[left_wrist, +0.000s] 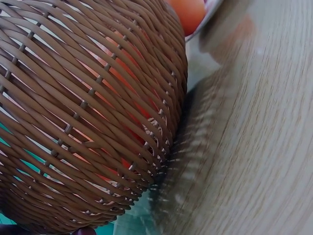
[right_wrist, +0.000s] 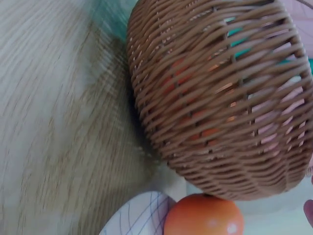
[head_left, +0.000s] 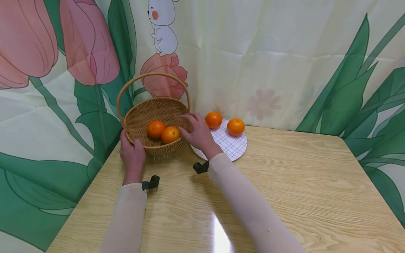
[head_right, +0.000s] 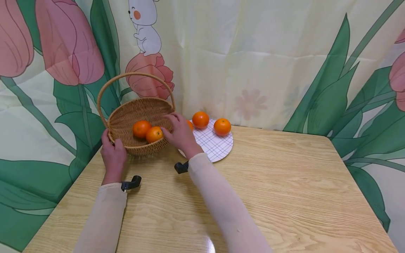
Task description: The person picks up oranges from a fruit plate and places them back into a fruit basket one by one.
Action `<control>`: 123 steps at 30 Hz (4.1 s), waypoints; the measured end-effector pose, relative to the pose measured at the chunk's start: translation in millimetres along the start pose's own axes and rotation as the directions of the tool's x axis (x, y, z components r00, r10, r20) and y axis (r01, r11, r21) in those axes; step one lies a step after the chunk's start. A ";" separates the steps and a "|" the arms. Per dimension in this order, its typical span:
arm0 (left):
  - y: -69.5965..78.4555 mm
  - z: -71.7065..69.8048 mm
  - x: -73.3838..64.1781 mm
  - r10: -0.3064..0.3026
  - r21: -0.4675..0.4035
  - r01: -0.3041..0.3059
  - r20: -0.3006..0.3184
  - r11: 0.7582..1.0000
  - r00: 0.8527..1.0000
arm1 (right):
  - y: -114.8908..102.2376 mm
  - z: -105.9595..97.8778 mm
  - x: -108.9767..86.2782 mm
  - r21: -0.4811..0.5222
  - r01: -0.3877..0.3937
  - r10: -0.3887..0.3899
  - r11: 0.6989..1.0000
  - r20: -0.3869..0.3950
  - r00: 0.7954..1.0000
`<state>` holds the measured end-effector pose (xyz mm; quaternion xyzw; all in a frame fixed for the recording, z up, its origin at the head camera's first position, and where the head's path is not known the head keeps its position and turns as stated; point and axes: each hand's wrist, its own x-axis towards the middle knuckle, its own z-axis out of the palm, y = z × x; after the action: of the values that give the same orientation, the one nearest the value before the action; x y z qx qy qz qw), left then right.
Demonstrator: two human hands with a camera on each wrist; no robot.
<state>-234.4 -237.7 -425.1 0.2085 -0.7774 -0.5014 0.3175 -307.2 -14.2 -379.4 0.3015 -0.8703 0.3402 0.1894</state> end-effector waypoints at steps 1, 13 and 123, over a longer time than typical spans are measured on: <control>0.0 -0.1 -0.1 0.002 -0.001 -0.002 -0.001 1.000 1.000 | 1.4 -0.6 -0.8 -0.003 -0.002 0.002 1.000 -0.005 1.000; 3.0 0.6 -2.3 0.017 -0.031 -0.017 0.003 0.999 1.000 | 23.3 -3.8 -9.5 -0.017 -0.083 0.083 0.996 -0.031 0.996; 2.4 -1.7 -2.3 -0.016 -0.009 0.017 0.062 1.000 0.998 | 57.9 -27.3 -38.4 -0.025 -0.339 0.339 0.940 -0.025 0.941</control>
<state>-231.5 -236.3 -423.0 0.1977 -0.7828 -0.5138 0.2900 -312.9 54.2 -408.6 0.1409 -0.9121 0.3581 0.1414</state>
